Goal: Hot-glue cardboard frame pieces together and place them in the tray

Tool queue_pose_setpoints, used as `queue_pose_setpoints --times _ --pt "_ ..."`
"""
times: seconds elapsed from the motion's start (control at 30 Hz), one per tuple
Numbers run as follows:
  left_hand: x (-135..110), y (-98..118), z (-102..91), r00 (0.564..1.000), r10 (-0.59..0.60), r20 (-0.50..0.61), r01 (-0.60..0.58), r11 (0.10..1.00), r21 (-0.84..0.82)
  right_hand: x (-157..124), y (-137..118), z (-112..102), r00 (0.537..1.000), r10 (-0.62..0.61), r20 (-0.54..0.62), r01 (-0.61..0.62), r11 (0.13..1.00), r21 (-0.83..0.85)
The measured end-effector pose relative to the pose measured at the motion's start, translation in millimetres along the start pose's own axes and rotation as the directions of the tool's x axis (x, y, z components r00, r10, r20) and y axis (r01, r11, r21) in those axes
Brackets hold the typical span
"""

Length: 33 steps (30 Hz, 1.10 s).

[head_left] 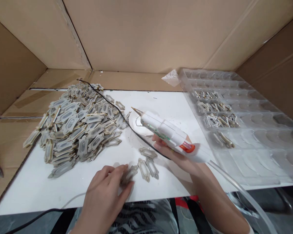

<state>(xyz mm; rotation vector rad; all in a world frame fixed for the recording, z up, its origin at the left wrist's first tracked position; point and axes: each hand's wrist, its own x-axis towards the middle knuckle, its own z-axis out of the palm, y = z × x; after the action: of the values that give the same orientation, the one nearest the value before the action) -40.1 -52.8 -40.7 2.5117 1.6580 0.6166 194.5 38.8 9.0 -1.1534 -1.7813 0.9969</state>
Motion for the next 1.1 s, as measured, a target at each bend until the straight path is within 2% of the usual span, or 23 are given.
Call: queue_pose_setpoints --times 0.17,0.3,0.5,0.57,0.67,0.83,0.97,1.1 --pt "9.2 4.9 -5.9 0.974 0.018 -0.227 -0.032 0.998 -0.060 1.2 2.2 0.2 1.000 0.009 0.020 -0.009 1.000 -0.001" --pt "37.8 -1.9 -26.5 0.889 -0.022 -0.457 0.052 0.997 0.054 2.3 -1.8 1.0 0.998 -0.042 0.040 0.041 0.999 0.017" --pt "79.3 -16.7 -50.2 0.794 0.139 -0.591 -0.042 0.984 0.175 1.8 -7.1 2.6 0.979 -0.192 0.070 0.186 0.979 0.087" --pt "85.7 -17.7 -53.8 0.764 0.222 -0.606 -0.106 0.969 0.222 0.6 -4.8 3.2 0.960 -0.255 0.114 0.246 0.966 0.081" --pt "88.8 -16.5 -56.6 0.734 0.312 -0.603 -0.177 0.946 0.274 -1.8 -0.7 4.7 0.960 -0.230 0.158 0.224 0.973 0.054" --pt "87.0 -14.2 -55.5 0.745 0.316 -0.588 -0.188 0.945 0.269 -3.6 0.0 6.3 0.975 -0.147 0.169 0.141 0.989 0.048" --pt "86.1 -14.8 -54.0 0.728 0.335 -0.598 -0.195 0.937 0.289 -2.2 1.5 7.1 0.974 -0.153 0.166 0.151 0.988 0.023" --pt "85.4 -15.9 -53.7 0.732 0.352 -0.583 -0.209 0.931 0.300 -2.4 5.2 8.9 0.974 -0.149 0.170 0.148 0.989 0.017"
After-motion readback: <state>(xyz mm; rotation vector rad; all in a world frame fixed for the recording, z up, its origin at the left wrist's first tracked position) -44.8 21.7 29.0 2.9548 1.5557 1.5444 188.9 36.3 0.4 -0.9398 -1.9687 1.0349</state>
